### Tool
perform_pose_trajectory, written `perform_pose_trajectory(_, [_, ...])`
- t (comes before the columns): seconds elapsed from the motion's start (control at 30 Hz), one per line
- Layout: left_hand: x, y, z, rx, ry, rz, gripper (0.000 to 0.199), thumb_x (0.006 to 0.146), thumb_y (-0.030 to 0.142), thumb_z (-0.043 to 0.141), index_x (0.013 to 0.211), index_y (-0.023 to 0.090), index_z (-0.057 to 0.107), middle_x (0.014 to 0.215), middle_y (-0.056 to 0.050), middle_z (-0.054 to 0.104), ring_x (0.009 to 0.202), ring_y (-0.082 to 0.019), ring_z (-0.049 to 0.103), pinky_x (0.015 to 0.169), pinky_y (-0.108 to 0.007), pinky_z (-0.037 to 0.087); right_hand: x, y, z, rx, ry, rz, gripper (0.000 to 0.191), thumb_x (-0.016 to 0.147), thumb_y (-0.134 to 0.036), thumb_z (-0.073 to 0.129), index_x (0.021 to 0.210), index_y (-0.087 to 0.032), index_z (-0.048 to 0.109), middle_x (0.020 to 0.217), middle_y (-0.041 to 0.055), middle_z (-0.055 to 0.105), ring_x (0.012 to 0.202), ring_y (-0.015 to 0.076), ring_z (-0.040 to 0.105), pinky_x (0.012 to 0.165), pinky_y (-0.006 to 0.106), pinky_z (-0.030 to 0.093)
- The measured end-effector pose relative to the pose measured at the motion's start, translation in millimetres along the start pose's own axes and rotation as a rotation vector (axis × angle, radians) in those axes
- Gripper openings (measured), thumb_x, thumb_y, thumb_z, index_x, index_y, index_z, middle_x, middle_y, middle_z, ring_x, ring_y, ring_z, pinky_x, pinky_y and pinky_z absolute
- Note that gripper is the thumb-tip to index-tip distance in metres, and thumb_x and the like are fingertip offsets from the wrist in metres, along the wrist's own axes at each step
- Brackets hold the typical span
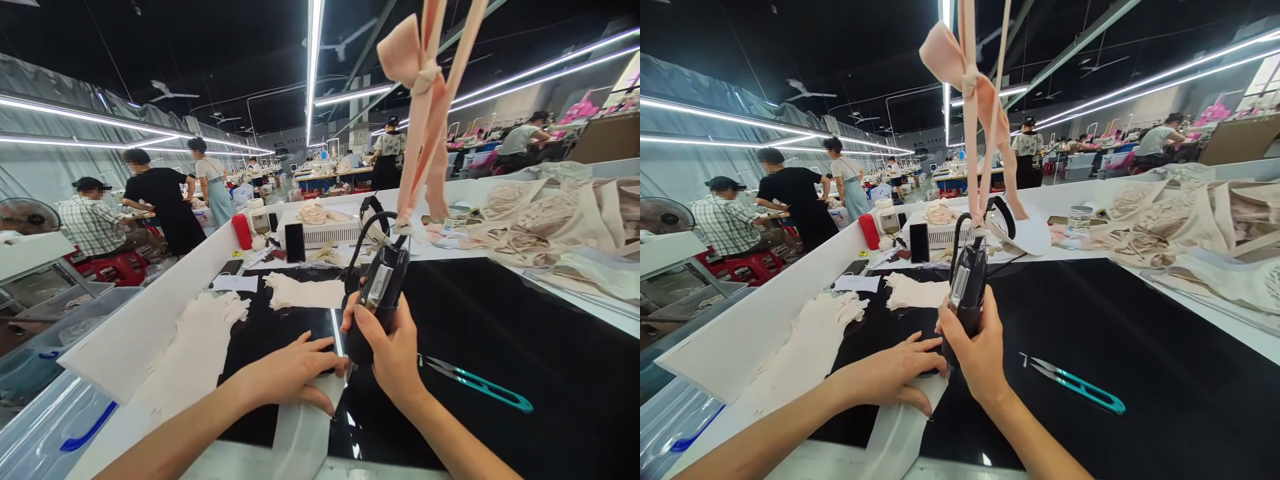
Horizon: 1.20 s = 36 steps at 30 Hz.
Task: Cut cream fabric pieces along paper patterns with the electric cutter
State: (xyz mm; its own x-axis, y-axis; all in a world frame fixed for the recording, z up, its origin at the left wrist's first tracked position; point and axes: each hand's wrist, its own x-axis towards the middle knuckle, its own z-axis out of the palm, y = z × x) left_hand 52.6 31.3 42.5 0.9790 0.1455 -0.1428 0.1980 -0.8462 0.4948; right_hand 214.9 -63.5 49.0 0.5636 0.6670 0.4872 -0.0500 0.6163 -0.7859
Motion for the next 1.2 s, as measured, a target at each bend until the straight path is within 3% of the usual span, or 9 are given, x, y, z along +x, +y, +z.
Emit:
perform_pose_trajectory(0.1, [0,-3,-1.0,-0.015,-0.021,-0.001,0.042,0.092,0.050,0.078,0.125,0.030,0.061,0.142,-0.006,0.063,0.160,-0.030,0.025,0.128,-0.066,0.010,0,0,3,-0.005,-0.015,-0.016,0.025,0.091,-0.039,0.077,0.104,-0.026,0.059,0.080,-0.0044,0.067,0.060,0.0127,0.061,0.059,0.026,0.055])
perform_pose_trajectory(0.33, [0,-5,-1.7,0.000,-0.010,0.002,0.041,0.091,0.051,0.079,0.122,0.029,0.063,0.143,-0.008,0.060,0.156,-0.031,0.034,0.126,-0.069,0.012,-3,1,5,-0.023,-0.031,-0.032,0.030,0.091,-0.037,0.076,0.114,-0.028,0.057,0.083,-0.0045,0.067,0.062,0.0128,0.062,0.061,0.026,0.056])
perform_pose_trajectory(0.77, [2,-4,-1.5,0.008,-0.009,0.021,0.042,0.090,0.047,0.081,0.122,0.027,0.064,0.141,-0.010,0.062,0.155,-0.033,0.035,0.124,-0.074,0.014,-11,-3,7,0.020,-0.031,0.008,0.023,0.092,-0.039,0.076,0.102,-0.026,0.060,0.079,-0.0037,0.068,0.060,0.0134,0.063,0.059,0.027,0.057])
perform_pose_trajectory(1.0, [3,-6,-1.4,-0.002,-0.012,0.058,0.049,0.089,0.046,0.082,0.128,0.026,0.062,0.153,-0.010,0.054,0.156,-0.034,0.033,0.123,-0.076,0.013,-20,1,7,-0.018,-0.024,0.033,0.028,0.088,-0.042,0.078,0.105,-0.026,0.062,0.089,0.0008,0.072,0.073,0.0189,0.070,0.070,0.034,0.062])
perform_pose_trajectory(1.2, [4,-10,-1.1,-0.015,-0.016,0.084,0.059,0.086,0.050,0.083,0.135,0.027,0.060,0.150,-0.011,0.056,0.156,-0.035,0.031,0.123,-0.075,0.012,-23,-3,7,0.039,-0.063,0.053,0.030,0.091,-0.045,0.077,0.111,-0.029,0.062,0.085,-0.0017,0.068,0.066,0.0171,0.065,0.067,0.033,0.061])
